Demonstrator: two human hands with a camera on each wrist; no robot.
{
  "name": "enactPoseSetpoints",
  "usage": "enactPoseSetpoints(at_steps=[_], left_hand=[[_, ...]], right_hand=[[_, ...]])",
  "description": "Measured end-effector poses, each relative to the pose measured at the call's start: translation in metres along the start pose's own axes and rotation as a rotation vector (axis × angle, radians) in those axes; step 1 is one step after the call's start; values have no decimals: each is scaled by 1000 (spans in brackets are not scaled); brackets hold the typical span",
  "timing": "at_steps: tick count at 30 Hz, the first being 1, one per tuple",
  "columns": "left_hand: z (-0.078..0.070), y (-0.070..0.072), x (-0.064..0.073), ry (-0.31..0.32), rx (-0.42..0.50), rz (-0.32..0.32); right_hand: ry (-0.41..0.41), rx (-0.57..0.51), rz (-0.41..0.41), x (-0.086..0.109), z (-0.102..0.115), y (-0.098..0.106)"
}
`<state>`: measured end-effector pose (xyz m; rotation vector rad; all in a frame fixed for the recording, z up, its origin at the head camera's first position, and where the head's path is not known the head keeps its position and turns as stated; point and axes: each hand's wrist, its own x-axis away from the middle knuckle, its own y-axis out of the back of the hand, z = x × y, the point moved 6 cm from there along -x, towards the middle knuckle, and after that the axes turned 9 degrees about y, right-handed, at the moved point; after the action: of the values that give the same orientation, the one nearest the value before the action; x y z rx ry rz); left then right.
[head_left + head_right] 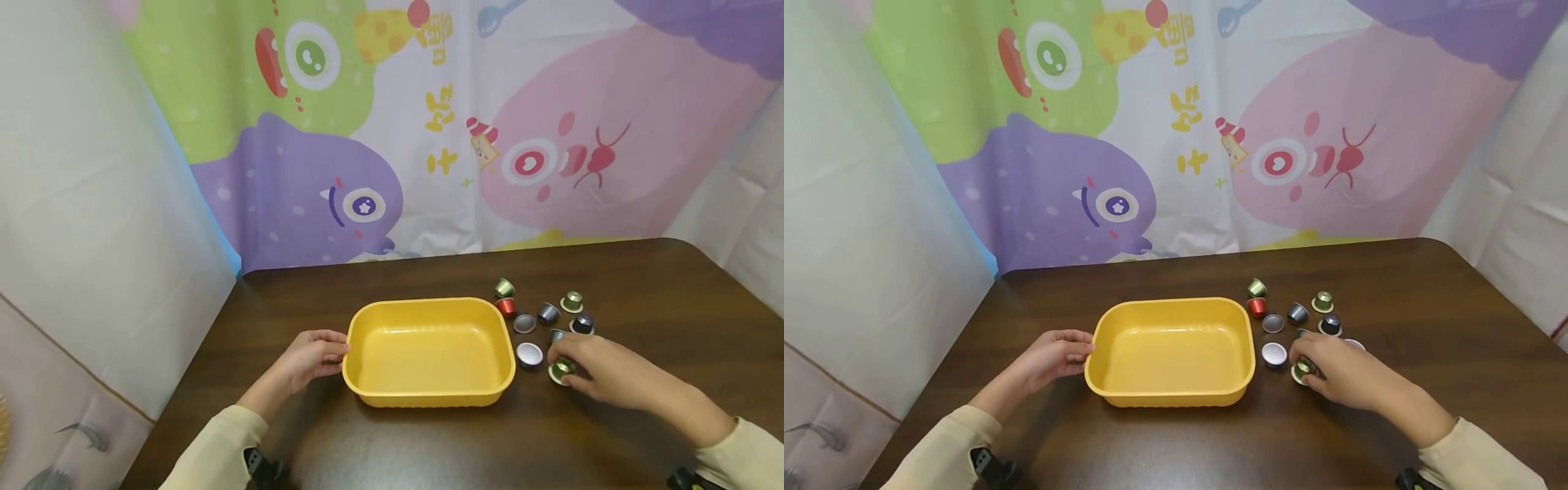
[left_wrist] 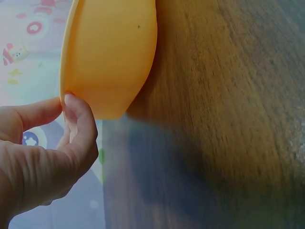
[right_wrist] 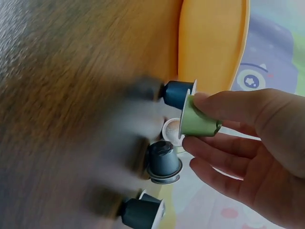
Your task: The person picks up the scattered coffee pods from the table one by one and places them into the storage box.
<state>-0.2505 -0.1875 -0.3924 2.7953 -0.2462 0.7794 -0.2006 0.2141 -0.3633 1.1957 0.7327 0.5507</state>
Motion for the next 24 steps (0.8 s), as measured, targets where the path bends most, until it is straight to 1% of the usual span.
enactPoseSetpoints(at_steps=[5,14,19,24], left_hand=[[2,-2,3,2,13,-28],[1,-3,5,13,-17,-84],[2,-3,3,26,-26,-98],[3,-3,3,34,-22,-105]], right_hand=[[27,58,-59,-1,9,5],[74,162,-129,-6,18,15],[113,216,-185,-11,24,18],[139,261,-220,-15,30,21]])
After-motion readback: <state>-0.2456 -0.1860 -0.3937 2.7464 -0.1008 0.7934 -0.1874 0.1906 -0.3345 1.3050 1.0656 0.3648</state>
